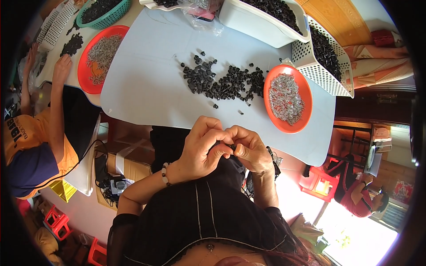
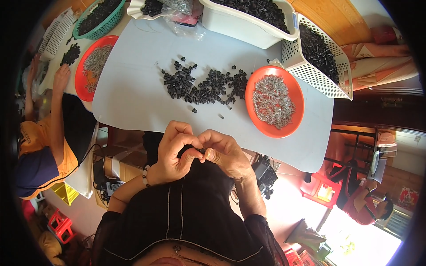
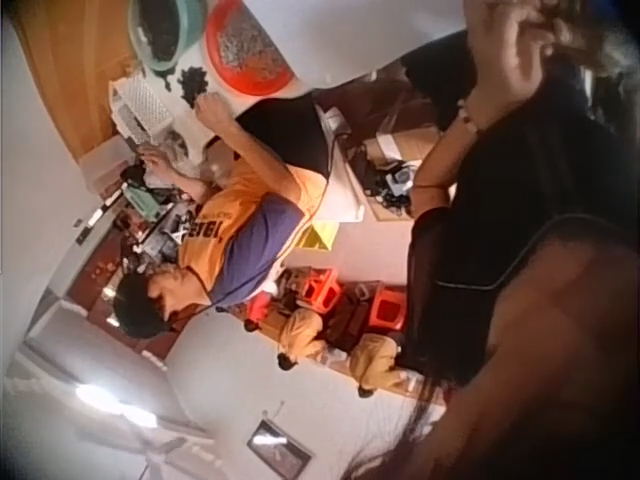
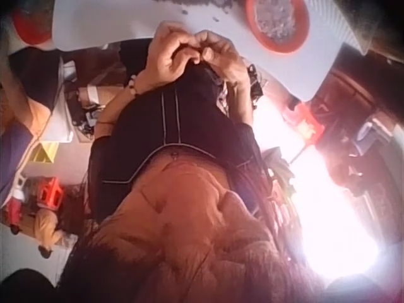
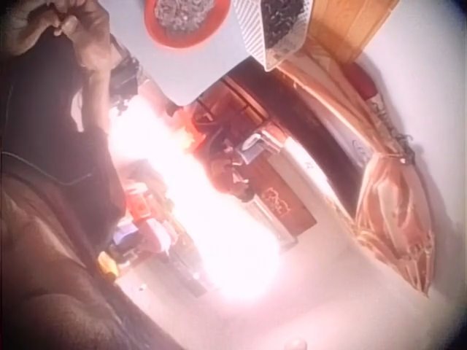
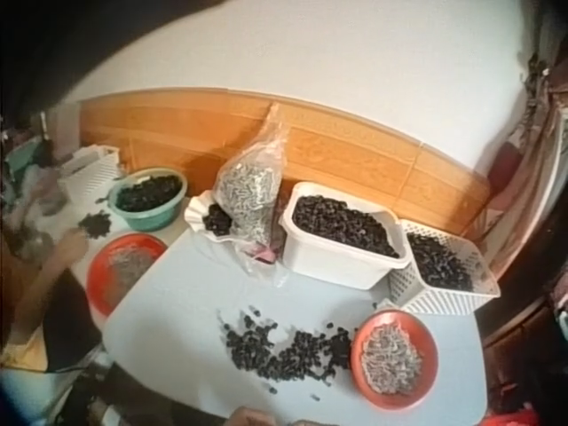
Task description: The person assembles small components by repeatedly picking up plastic pieces and metal pins from trays on the table and pressing them together by hand.
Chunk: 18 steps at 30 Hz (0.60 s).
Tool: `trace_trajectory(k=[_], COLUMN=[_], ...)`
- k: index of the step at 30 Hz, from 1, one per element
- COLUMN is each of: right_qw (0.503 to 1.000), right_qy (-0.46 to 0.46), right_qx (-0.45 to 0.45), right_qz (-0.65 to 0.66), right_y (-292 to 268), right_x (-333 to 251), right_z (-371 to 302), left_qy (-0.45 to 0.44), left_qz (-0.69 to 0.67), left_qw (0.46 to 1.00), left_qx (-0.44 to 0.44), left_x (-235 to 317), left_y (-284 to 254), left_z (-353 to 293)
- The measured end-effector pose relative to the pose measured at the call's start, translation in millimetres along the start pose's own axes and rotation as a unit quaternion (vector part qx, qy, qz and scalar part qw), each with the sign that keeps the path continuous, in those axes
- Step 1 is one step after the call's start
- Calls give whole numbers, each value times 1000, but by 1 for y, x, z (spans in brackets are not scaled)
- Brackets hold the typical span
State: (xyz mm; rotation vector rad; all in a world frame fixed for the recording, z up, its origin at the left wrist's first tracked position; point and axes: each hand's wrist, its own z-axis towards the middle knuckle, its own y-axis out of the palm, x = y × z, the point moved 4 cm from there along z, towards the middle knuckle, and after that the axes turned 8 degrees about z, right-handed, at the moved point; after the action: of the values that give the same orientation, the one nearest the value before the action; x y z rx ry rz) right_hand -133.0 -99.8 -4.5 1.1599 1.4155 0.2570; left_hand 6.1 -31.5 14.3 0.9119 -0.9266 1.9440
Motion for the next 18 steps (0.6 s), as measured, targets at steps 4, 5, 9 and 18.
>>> trace_trajectory(k=[4, 5, 9, 18], right_qw=[1000, 1000, 999, 896], right_qy=[-6, -11, -30, -138], right_qx=[1, -4, 6, 189], right_qz=[-6, -15, -14, -378], right_y=[1, 2, 8, -4], right_x=[-1, 0, -1, -51], right_z=[-3, -3, -2, -6], left_qy=[13, 13, 28, -62], left_qz=[17, 18, 28, -29], left_qw=[1000, 1000, 999, 997], left_qx=[-16, -17, -13, 37], left_x=[4, 4, 3, -11], left_y=[2, 2, 2, 10], left_z=[0, 0, 1, 3])
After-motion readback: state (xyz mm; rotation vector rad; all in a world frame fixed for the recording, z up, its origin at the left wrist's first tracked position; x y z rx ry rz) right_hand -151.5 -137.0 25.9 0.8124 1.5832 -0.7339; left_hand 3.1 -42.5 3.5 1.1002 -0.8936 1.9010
